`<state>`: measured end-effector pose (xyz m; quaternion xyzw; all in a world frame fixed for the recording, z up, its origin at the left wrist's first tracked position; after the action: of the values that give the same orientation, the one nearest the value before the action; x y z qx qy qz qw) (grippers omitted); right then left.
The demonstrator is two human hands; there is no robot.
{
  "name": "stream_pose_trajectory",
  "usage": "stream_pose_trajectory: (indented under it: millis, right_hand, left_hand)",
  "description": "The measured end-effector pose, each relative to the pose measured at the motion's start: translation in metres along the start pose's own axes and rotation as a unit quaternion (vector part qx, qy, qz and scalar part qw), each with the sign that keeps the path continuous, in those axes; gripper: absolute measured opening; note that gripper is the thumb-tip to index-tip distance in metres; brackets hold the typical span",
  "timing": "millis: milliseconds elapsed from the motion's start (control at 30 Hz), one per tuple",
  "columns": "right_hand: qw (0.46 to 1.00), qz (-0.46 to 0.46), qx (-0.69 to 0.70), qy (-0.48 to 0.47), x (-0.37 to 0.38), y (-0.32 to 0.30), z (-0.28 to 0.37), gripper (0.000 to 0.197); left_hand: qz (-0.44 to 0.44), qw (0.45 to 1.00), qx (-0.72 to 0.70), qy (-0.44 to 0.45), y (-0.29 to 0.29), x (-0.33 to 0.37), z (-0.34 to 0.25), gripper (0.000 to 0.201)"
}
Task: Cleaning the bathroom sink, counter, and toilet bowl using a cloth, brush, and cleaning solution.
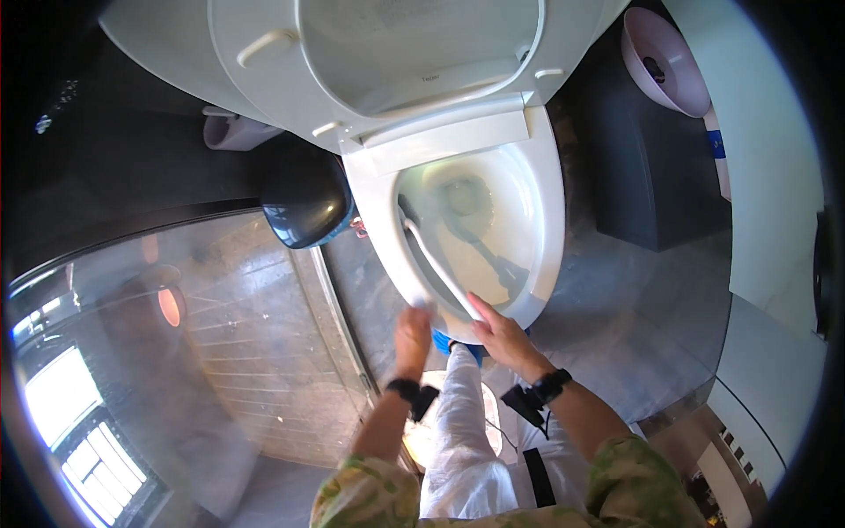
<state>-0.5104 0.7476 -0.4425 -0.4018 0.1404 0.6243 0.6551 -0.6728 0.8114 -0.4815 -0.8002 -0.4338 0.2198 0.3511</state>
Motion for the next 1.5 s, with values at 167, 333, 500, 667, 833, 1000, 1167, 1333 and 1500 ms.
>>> stream_pose_trajectory:
  millis: [167, 333, 500, 667, 833, 1000, 1167, 1333, 1500]
  right_hand:
    - [0.993, 0.056, -0.071, 0.076, -0.043, -0.002, -0.021, 0.052]
    - [0.994, -0.009, -0.106, 0.005, -0.119, -0.023, -0.057, 0.051]
    - [0.998, 0.002, -0.065, -0.010, -0.020, 0.002, 0.003, 0.046]
    - [0.998, -0.028, 0.038, 0.032, 0.033, -0.016, 0.020, 0.043]
    - [0.993, -0.059, 0.104, 0.004, 0.026, -0.024, 0.021, 0.040]
    - [0.990, -0.085, 0.109, -0.025, 0.007, -0.023, 0.027, 0.038]
    - [0.979, -0.195, -0.065, 0.017, 0.009, -0.096, 0.009, 0.039]
    - [0.957, -0.225, -0.182, 0.016, 0.018, -0.152, -0.003, 0.038]
    - [0.966, -0.233, 0.105, -0.020, 0.085, -0.130, -0.058, 0.039]
  left_hand:
    - [-0.001, 0.963, -0.075, -0.260, -0.031, -0.113, 0.013, 0.017]
    - [-0.034, 0.936, -0.099, -0.336, -0.076, -0.166, 0.022, 0.017]
    - [-0.076, 0.886, -0.176, -0.423, -0.090, -0.209, 0.044, 0.015]
    - [-0.113, 0.882, -0.216, -0.403, -0.125, -0.194, 0.016, 0.013]
    - [-0.172, 0.861, -0.237, -0.415, -0.159, -0.228, 0.015, 0.014]
    - [-0.253, 0.791, -0.280, -0.481, -0.169, -0.273, -0.002, 0.012]
    - [-0.278, 0.753, -0.310, -0.509, -0.149, -0.307, -0.013, 0.013]
    - [-0.317, 0.728, -0.309, -0.523, -0.141, -0.324, -0.023, 0.014]
    - [-0.313, 0.716, -0.355, -0.512, -0.126, -0.299, -0.031, 0.013]
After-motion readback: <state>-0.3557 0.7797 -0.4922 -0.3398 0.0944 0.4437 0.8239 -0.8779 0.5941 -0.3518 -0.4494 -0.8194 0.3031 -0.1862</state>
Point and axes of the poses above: each hand's wrist, its own x-axis towards the middle knuckle, its own y-axis out of the palm, z = x × y, the point moved 10 cm from there along x, towards the middle knuckle, and after that the axes turned 8 degrees about y, right-handed, at the moved point
